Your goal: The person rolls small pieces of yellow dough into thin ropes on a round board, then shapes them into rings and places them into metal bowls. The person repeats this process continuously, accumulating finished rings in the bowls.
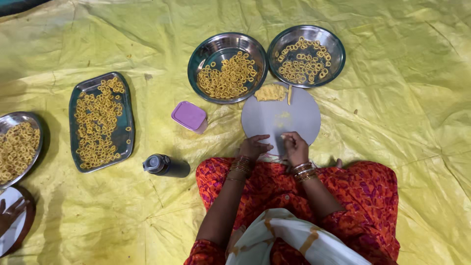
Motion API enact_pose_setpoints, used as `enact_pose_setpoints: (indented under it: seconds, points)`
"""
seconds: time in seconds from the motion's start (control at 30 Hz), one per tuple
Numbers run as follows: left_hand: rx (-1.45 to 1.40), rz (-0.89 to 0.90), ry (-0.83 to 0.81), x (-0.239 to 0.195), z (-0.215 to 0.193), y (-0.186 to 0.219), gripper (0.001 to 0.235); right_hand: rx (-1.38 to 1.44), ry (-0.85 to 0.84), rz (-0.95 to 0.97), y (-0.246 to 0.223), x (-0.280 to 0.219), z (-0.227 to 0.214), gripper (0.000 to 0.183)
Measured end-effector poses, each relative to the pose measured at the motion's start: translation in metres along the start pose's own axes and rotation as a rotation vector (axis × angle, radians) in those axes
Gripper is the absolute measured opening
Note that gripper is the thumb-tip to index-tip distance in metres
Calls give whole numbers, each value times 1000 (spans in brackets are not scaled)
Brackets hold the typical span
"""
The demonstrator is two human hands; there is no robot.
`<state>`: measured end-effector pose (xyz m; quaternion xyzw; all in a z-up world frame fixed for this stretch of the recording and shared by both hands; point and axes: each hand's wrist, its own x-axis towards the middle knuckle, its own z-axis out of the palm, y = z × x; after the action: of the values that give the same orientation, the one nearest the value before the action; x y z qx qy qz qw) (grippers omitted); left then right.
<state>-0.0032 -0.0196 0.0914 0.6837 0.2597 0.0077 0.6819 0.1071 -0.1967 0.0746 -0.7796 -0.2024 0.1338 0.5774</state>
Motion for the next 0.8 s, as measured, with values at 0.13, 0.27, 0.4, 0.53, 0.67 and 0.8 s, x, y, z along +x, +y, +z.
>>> enact_pose_setpoints:
  seconds: [0.13,0.27,0.4,0.53,0.67,0.8]
  points:
    - [-184,9,10,5,3,-10,48,-112,-24,196,26,14,-6,27]
    - [-216,14,58,8,6,-18,46,-97,-18,-50,44,34,-3,33]
    - [-297,-18,85,8,5,-16,44,-99,-90,-227,49,41,7,34]
    - [-287,-70,108,3,0,-8,45,163,-416,273,51,27,18,31]
    - [-127,-84,106,-1,-6,-4,48,638,-579,492,53,19,22,25]
    - [-329,-144,87,4,-8,-9,55,547,-641,431,46,24,16,19]
